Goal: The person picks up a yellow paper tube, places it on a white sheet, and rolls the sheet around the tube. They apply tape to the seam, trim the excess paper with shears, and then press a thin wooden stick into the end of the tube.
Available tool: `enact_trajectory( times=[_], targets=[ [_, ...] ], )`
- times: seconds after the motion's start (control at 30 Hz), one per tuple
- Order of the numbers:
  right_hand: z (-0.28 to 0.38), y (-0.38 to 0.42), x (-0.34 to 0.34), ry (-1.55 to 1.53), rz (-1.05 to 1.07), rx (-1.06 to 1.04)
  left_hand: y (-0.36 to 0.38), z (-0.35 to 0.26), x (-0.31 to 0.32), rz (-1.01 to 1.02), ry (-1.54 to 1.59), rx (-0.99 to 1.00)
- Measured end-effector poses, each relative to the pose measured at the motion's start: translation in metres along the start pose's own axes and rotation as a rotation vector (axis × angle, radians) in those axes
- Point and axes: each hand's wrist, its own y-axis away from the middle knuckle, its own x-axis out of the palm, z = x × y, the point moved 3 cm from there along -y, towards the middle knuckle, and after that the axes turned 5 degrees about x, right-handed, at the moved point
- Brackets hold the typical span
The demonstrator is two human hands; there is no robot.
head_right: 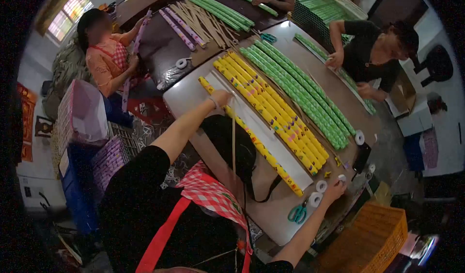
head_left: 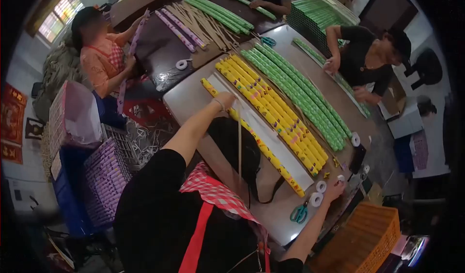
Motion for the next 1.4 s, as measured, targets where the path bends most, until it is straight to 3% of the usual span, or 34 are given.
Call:
enact_trajectory(
  times=[0.1,0.13,0.2,0.23,0.3,0.33,0.47,0.53,0.57,0.6,0.63,0.67,0.77,0.87,0.9,0.93,1.0,1.03,1.17,1.23,1.4],
  targets=[
    [-0.026,-0.038,0.022,-0.193,0.055,0.105,-0.005,0.013,0.018,-0.076,0.100,0.009],
    [-0.015,-0.036,0.023,-0.200,0.055,0.084,-0.018,0.026,0.043,0.059,-0.024,0.061],
    [-0.002,-0.024,0.014,-0.023,-0.308,0.143,-0.006,0.009,0.014,-0.062,0.143,0.020],
    [0.005,-0.023,0.010,-0.051,-0.287,0.130,-0.022,0.024,0.050,0.024,-0.049,0.073],
    [0.012,-0.026,0.007,-0.170,-0.159,0.192,-0.009,0.007,0.015,-0.053,0.058,0.039],
    [0.017,-0.028,0.009,-0.304,-0.038,0.278,-0.019,0.010,0.022,0.137,-0.015,-0.043],
    [0.080,-0.012,-0.016,-0.335,0.031,0.187,-0.013,0.006,0.005,0.055,0.055,-0.075],
    [0.116,-0.015,-0.021,-0.249,0.162,0.338,-0.015,0.008,0.009,0.070,0.109,-0.018],
    [0.122,-0.017,-0.006,0.098,-0.024,-0.178,-0.031,0.013,0.033,-0.002,0.149,-0.056],
    [0.098,-0.055,0.027,-0.476,0.155,0.028,-0.039,0.019,0.052,-0.071,0.190,-0.088],
    [0.091,-0.083,0.056,-1.041,0.341,0.244,-0.020,0.008,0.013,0.066,0.161,-0.060],
    [0.147,-0.043,0.021,-1.095,0.197,0.218,0.000,-0.005,-0.030,0.204,0.132,-0.031],
    [0.182,-0.038,0.015,-1.287,0.202,0.365,-0.001,-0.004,-0.029,0.107,0.083,0.031],
    [0.210,-0.037,0.031,-1.393,0.501,0.524,-0.004,-0.003,-0.026,0.175,0.070,0.051],
    [0.214,-0.039,0.042,-1.463,0.641,0.600,-0.005,-0.003,-0.022,0.102,0.068,0.035],
    [0.260,-0.008,0.017,-1.477,0.596,0.717,-0.004,-0.002,-0.024,0.099,0.077,0.036],
    [0.254,-0.018,0.064,-1.394,0.961,0.116,0.001,-0.004,-0.031,0.156,0.050,0.086],
    [0.296,0.016,0.047,-1.567,1.028,0.636,0.003,-0.003,-0.033,0.157,0.050,0.096],
    [0.382,0.076,0.072,-1.456,1.450,0.664,0.007,-0.002,-0.036,0.257,0.034,0.220],
    [0.428,0.106,0.074,-1.374,1.573,0.532,0.005,0.003,-0.034,0.284,0.028,0.257],
    [0.490,0.144,0.118,-1.200,1.716,0.457,-0.016,-0.006,-0.032,0.078,0.499,0.277]
  ],
)
